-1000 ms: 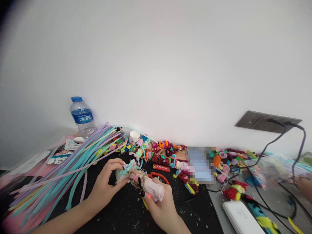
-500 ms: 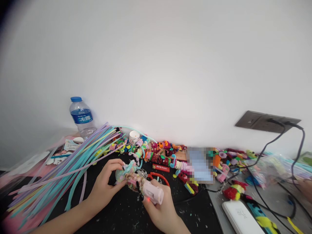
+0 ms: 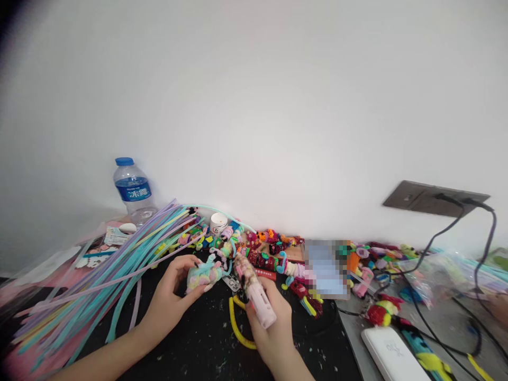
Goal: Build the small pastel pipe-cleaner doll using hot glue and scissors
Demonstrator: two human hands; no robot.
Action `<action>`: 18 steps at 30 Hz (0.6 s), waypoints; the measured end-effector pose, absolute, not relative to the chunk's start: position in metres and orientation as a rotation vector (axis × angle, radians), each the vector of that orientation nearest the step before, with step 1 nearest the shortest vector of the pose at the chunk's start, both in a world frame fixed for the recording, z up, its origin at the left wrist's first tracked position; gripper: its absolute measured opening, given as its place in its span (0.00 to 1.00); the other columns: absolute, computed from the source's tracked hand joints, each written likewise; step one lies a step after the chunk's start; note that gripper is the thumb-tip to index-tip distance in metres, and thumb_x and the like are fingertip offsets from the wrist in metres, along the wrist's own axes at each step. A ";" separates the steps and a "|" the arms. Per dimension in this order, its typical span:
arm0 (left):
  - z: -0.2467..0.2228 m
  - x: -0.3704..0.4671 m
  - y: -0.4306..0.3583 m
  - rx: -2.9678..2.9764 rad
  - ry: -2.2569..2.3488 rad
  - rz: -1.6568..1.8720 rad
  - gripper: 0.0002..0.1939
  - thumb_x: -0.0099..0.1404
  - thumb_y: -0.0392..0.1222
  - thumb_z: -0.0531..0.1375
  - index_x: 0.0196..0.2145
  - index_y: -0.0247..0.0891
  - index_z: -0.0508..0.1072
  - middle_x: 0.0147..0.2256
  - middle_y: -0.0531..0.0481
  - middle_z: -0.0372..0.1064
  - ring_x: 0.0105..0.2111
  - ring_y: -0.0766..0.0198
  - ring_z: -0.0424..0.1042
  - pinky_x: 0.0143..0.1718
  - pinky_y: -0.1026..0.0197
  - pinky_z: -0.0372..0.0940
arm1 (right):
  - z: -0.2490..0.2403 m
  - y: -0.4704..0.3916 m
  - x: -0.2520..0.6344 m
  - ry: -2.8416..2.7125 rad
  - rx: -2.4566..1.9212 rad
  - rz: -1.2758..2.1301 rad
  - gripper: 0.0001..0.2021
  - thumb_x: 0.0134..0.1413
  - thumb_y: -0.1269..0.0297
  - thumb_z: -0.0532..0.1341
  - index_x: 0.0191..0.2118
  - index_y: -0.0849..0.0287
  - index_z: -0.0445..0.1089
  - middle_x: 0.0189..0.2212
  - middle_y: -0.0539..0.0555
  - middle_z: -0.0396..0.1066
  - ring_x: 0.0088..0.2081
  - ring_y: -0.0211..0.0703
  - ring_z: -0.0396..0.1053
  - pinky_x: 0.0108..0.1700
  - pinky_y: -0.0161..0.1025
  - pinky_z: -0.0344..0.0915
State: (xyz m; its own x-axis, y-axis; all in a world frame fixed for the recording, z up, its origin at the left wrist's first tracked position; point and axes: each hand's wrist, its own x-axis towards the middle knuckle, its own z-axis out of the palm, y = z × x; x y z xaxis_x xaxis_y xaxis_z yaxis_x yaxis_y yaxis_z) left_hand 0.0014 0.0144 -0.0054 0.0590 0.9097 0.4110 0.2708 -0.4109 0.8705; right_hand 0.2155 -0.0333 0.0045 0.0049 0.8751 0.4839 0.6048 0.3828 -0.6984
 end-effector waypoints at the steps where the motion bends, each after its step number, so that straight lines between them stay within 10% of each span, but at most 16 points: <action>1: -0.005 0.002 0.015 1.643 1.174 1.374 0.15 0.56 0.37 0.61 0.40 0.42 0.60 0.42 0.48 0.63 0.43 0.58 0.66 0.41 0.59 0.63 | 0.005 -0.032 0.217 -1.698 -1.371 0.304 0.14 0.53 0.66 0.53 0.46 0.58 0.61 0.34 0.53 0.70 0.31 0.44 0.69 0.32 0.36 0.65; 18: 0.009 0.000 0.029 0.737 0.630 1.157 0.08 0.62 0.44 0.56 0.33 0.37 0.64 0.26 0.53 0.64 0.24 0.68 0.67 0.23 0.66 0.61 | -0.003 -0.011 0.235 -1.785 -1.975 -0.256 0.18 0.51 0.68 0.53 0.49 0.59 0.56 0.45 0.60 0.68 0.46 0.56 0.65 0.40 0.50 0.56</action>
